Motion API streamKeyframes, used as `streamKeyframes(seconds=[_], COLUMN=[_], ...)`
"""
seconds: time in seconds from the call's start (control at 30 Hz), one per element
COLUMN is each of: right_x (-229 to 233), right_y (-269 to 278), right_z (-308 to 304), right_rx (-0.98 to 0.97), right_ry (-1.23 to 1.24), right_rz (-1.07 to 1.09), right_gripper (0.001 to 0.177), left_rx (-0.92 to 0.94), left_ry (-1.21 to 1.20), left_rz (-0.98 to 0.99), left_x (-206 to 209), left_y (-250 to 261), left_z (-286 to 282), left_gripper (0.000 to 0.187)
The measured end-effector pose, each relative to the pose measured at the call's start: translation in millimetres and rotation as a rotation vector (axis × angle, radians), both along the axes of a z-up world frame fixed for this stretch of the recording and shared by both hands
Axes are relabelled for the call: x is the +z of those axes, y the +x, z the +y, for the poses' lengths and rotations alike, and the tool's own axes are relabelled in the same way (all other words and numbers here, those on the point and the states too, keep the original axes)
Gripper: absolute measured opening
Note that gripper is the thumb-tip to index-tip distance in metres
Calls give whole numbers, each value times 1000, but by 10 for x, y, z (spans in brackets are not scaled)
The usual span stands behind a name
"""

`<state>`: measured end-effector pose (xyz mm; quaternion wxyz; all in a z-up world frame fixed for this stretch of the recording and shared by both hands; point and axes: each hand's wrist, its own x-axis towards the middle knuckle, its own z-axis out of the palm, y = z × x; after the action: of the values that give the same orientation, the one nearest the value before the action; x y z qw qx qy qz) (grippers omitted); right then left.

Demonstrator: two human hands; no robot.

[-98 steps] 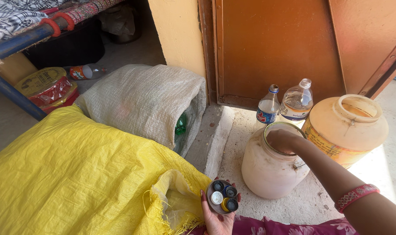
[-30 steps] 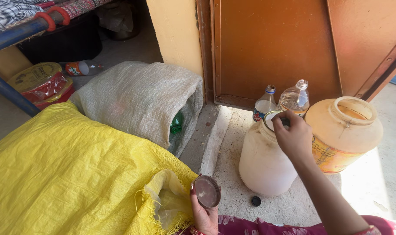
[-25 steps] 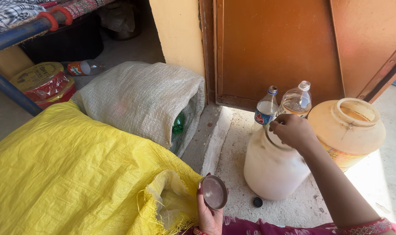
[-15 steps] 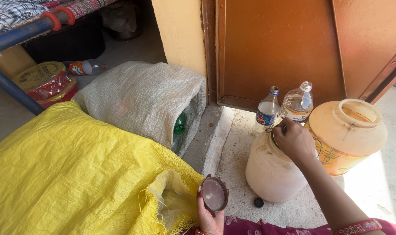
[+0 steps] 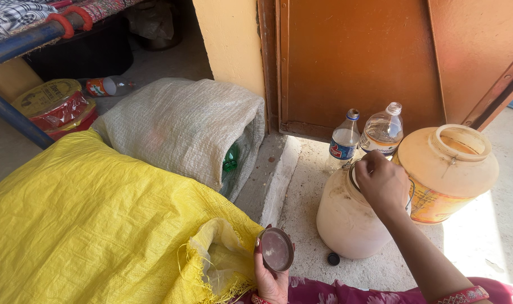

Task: The person sits on the floor and removes plastic bottles and a plastic jar from a yellow sack. They unscrew bottle caps, place the caps into a small container, and set the empty bottles and jar on the floor beside the sack.

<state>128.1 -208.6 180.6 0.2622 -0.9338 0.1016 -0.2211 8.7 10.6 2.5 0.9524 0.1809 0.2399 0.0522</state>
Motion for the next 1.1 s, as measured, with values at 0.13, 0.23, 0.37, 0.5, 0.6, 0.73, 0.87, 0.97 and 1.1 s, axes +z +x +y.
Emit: streamKeyframes(seconds=[0.13, 0.23, 0.37, 0.5, 0.6, 0.73, 0.87, 0.97, 1.1], right_x=[-70, -446, -1211, -1941, -2290, -2179, -1454, -767, -126], right_y=[-313, -624, -864, -855, -830, -863, -1010, -1071, -844], right_z=[26, 144, 220, 70, 15, 82, 221, 101, -140], right_rx=[212, 567, 891, 973, 931, 914, 964, 868, 435], right_ry=[-76, -48, -310, -476, -660, -834, -400, -41, -26], right_rz=[-420, -367, -105, -29, 167, 87, 46, -172, -476], right_gripper=[9, 11, 21, 41, 29, 17, 30, 34, 38], left_rx=[0, -4, -49, -84, -120, -163, -187, -144, -120], left_ry=[-3, -7, -75, -92, -99, -77, -45, -1, 39], left_rz=[-3, -8, -104, -144, -147, -135, -77, -73, -8], left_x=[29, 56, 109, 160, 168, 172, 163, 124, 3], left_y=[-14, -37, -55, -80, -96, -97, -119, -147, -119], left_z=[-8, -1, 5, 7, 6, -6, 14, 19, 30], left_gripper=[63, 63, 66, 67, 66, 63, 62, 66, 64])
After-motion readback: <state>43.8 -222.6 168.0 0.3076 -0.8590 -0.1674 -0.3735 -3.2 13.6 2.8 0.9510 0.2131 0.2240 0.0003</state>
